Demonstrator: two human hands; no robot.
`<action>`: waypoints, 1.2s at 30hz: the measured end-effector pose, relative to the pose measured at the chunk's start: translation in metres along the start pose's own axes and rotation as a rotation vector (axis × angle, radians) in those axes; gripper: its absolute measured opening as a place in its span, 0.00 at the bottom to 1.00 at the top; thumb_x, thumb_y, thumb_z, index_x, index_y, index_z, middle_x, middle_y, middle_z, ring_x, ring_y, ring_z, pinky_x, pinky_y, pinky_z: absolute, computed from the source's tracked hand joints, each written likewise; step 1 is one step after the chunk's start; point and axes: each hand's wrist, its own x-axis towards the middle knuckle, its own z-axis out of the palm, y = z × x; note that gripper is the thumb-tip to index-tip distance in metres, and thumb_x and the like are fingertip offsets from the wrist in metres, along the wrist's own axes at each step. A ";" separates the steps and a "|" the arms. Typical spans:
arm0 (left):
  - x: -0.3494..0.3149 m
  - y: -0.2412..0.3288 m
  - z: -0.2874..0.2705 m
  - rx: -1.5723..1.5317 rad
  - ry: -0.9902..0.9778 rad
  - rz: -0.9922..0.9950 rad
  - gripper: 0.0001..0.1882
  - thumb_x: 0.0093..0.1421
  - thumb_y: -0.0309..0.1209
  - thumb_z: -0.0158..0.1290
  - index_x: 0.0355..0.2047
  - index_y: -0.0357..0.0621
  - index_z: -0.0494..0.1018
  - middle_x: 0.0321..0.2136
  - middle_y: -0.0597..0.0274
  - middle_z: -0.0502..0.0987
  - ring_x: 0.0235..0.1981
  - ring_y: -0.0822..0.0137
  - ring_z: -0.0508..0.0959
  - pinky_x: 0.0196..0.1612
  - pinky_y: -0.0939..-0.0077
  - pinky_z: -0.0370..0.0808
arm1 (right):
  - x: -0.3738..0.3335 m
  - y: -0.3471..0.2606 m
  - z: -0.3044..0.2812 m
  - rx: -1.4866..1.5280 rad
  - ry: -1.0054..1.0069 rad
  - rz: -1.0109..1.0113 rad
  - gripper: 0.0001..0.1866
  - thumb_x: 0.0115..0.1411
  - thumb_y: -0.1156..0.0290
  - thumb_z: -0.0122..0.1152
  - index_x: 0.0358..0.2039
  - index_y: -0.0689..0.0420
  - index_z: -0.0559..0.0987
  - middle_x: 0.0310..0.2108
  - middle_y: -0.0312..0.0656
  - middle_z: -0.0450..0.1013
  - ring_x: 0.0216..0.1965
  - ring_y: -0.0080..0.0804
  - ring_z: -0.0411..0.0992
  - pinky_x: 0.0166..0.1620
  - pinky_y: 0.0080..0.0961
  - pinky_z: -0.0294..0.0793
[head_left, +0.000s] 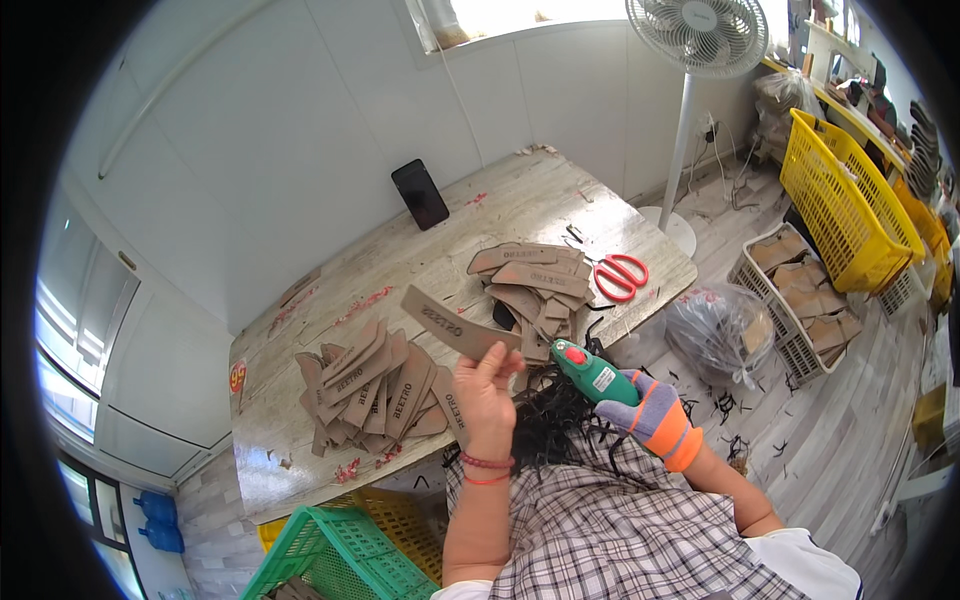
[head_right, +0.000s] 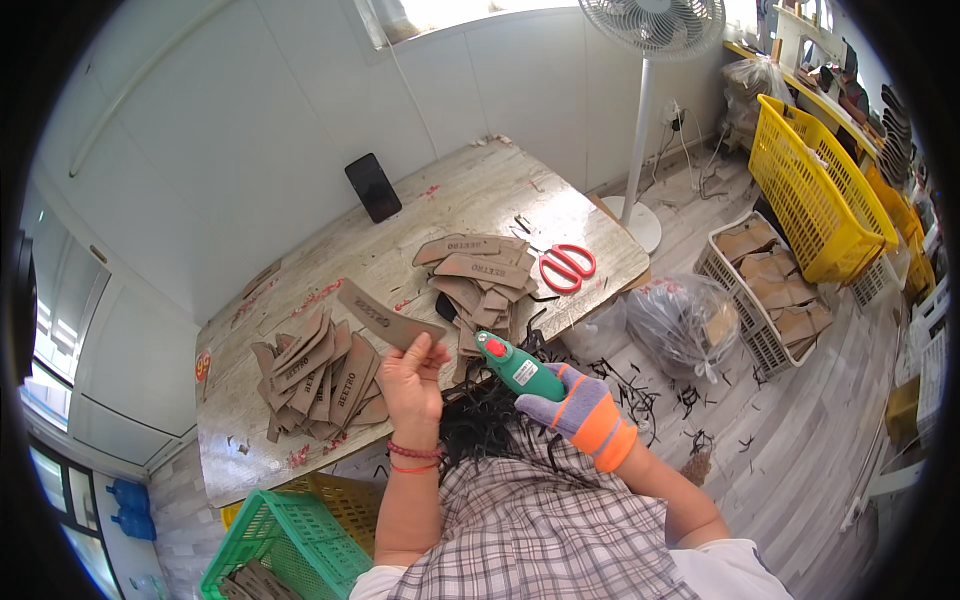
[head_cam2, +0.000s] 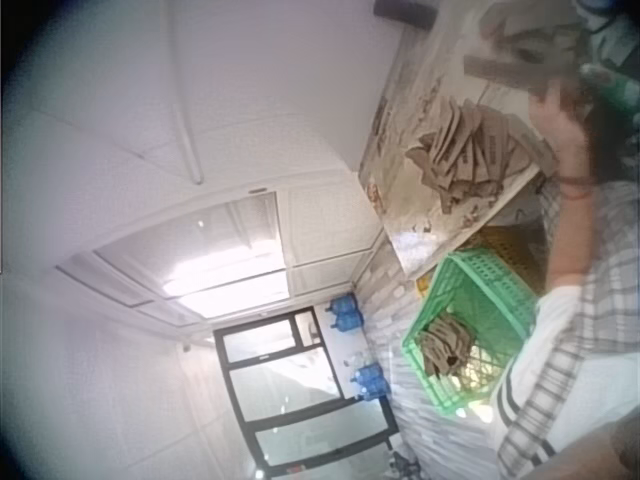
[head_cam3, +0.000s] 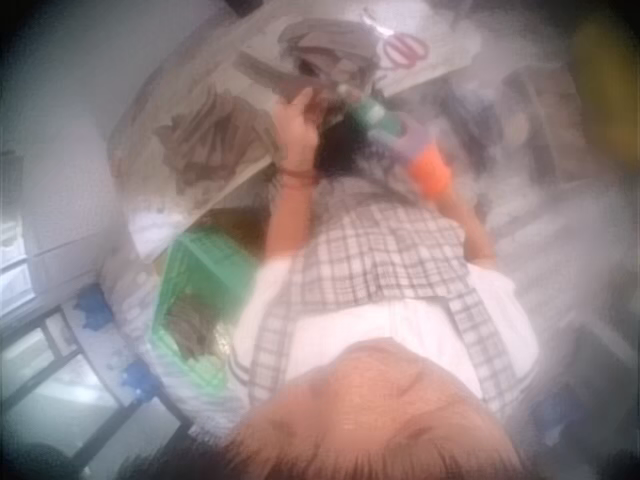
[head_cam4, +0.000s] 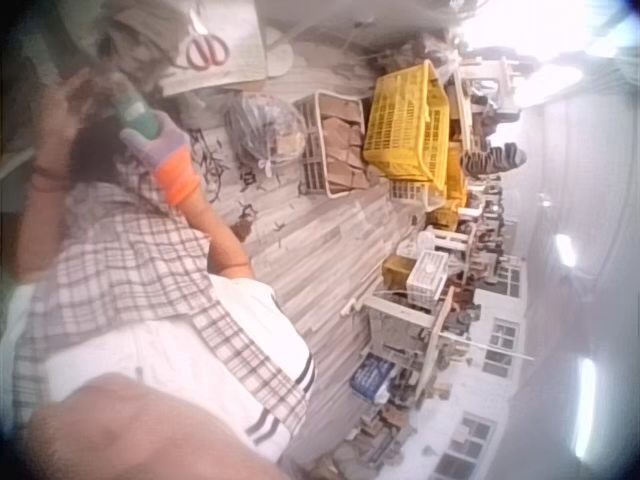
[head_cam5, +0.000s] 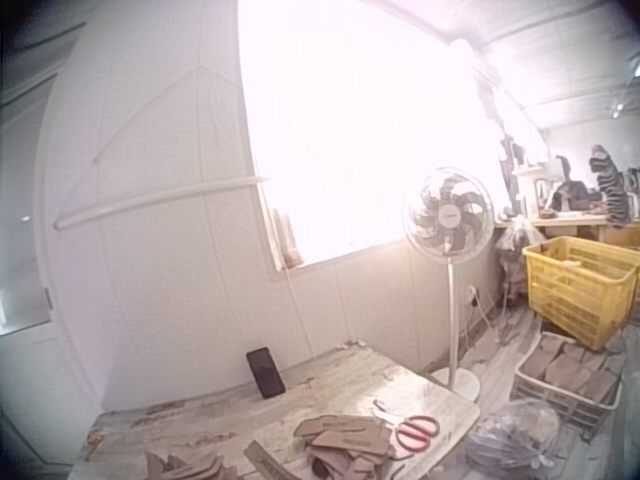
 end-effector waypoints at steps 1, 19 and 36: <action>0.010 0.010 -0.004 0.014 0.062 0.056 0.06 0.56 0.20 0.56 0.35 0.38 0.73 0.29 0.59 0.79 0.26 0.68 0.79 0.30 0.76 0.78 | -0.001 0.001 -0.001 0.035 0.013 -0.006 0.28 0.50 0.58 0.71 0.46 0.62 0.74 0.26 0.33 0.74 0.24 0.14 0.70 0.27 0.16 0.70; 0.143 -0.075 0.016 1.711 0.377 0.522 0.26 0.42 0.44 0.67 0.33 0.41 0.69 0.40 0.55 0.69 0.45 0.53 0.68 0.47 0.56 0.64 | 0.007 0.044 -0.012 0.116 0.096 0.016 0.24 0.52 0.66 0.68 0.46 0.66 0.72 0.26 0.35 0.73 0.20 0.16 0.68 0.22 0.15 0.68; 0.034 0.023 0.002 0.055 -0.009 0.155 0.03 0.58 0.22 0.55 0.34 0.41 0.74 0.31 0.64 0.79 0.30 0.73 0.76 0.36 0.78 0.71 | 0.005 -0.005 0.012 0.076 0.055 -0.079 0.31 0.49 0.62 0.72 0.50 0.63 0.72 0.30 0.34 0.75 0.27 0.14 0.70 0.30 0.15 0.71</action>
